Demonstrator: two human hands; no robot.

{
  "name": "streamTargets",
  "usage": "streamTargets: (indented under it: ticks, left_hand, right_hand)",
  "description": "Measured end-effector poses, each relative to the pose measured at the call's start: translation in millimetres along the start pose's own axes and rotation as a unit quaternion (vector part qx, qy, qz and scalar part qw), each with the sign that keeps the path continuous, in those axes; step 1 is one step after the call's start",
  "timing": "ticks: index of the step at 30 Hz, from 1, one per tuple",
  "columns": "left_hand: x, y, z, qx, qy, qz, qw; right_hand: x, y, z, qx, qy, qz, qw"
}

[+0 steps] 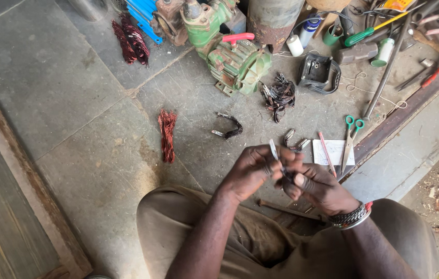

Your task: The person sits on the floor and uses their hands to strip and twist the ends of small U-shaped electrical components. They handle several of these components one by one, preparing the wire ends.

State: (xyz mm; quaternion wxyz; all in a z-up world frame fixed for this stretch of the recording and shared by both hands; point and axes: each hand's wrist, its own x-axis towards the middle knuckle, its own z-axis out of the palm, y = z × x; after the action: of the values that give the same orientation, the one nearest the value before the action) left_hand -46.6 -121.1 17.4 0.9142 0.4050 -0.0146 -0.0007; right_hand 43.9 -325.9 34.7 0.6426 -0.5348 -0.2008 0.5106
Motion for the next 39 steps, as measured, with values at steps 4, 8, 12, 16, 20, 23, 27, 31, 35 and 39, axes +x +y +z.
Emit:
streamTargets:
  ticks: [4, 8, 12, 16, 20, 23, 27, 31, 35, 39]
  left_hand:
    - [6.1, -21.3, 1.8, -0.001, 0.055, 0.076, 0.996]
    - [15.6, -38.2, -4.9, 0.107, 0.239, 0.067, 0.963]
    - [21.9, -42.7, -6.8, 0.085, 0.330, 0.015, 0.940]
    - [21.4, -34.3, -11.6, 0.046, 0.179, 0.114, 0.976]
    - [20.8, -19.4, -11.7, 0.063, 0.093, 0.115, 0.987]
    - [18.8, -13.9, -12.3, 0.083, 0.118, 0.111, 0.983]
    - [11.9, -4.6, -23.9, 0.082, 0.102, 0.025, 0.991]
    - [11.7, -16.8, -22.4, 0.155, 0.121, -0.016, 0.980]
    - [9.0, -35.1, -13.5, 0.308, 0.144, -0.057, 0.939]
    - [6.6, -49.5, -8.3, 0.256, 0.174, -0.003, 0.951]
  right_hand:
    - [12.9, 3.9, -3.8, -0.088, -0.035, 0.025, 0.995]
    - [23.1, 15.6, 23.4, -0.529, 0.113, -0.095, 0.836]
    - [22.1, 18.5, 41.3, -0.650, 0.196, -0.133, 0.722]
    - [29.0, 19.9, 23.5, -0.481, 0.168, -0.154, 0.847]
    - [31.6, 17.3, 3.3, -0.243, 0.079, -0.077, 0.964]
    - [29.6, 14.9, 5.6, -0.192, 0.058, -0.043, 0.979]
    - [25.9, 4.0, 21.4, -0.420, 0.070, -0.138, 0.894]
    - [17.5, -2.6, 30.9, -0.528, 0.168, -0.170, 0.815]
    - [20.1, 0.4, 31.6, -0.541, 0.235, -0.094, 0.802]
    - [16.8, 0.9, 32.7, -0.497, 0.240, -0.074, 0.830]
